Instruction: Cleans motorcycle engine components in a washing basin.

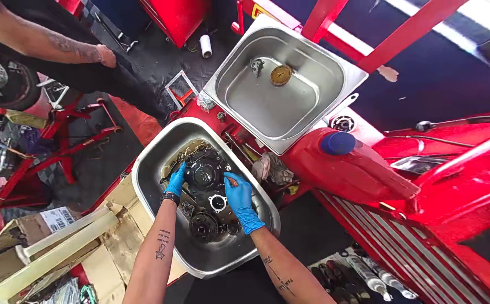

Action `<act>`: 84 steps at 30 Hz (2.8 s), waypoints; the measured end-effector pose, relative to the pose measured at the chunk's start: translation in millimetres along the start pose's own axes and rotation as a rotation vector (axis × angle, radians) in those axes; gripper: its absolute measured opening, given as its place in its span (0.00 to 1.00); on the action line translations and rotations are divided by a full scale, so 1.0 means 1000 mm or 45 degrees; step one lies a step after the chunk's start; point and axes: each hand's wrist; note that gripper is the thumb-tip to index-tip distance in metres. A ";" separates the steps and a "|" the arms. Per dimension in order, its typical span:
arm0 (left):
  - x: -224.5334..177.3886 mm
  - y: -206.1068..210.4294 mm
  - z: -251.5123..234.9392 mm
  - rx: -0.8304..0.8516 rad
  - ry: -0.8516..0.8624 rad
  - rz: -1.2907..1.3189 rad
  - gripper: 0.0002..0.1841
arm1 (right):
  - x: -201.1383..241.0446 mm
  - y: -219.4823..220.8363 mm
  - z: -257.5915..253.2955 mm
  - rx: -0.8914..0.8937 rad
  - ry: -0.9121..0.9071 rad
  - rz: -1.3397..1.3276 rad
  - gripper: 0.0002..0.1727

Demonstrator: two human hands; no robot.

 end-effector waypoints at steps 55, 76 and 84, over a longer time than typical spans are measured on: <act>-0.038 -0.101 0.181 0.202 0.793 -0.142 0.16 | 0.072 -0.041 -0.030 0.522 0.132 -1.176 0.09; -0.011 -0.138 0.181 0.211 1.029 0.747 0.22 | 0.063 -0.043 -0.044 0.601 -0.023 -0.959 0.07; -0.008 -0.125 0.182 0.059 0.997 0.876 0.22 | 0.054 -0.046 -0.028 0.510 -0.120 -0.659 0.09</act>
Point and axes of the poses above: each hand's wrist, its own z-axis away from the middle knuckle, its own y-axis out of the palm, x = y × z, and after that the axes turned 9 degrees about z, right-handed
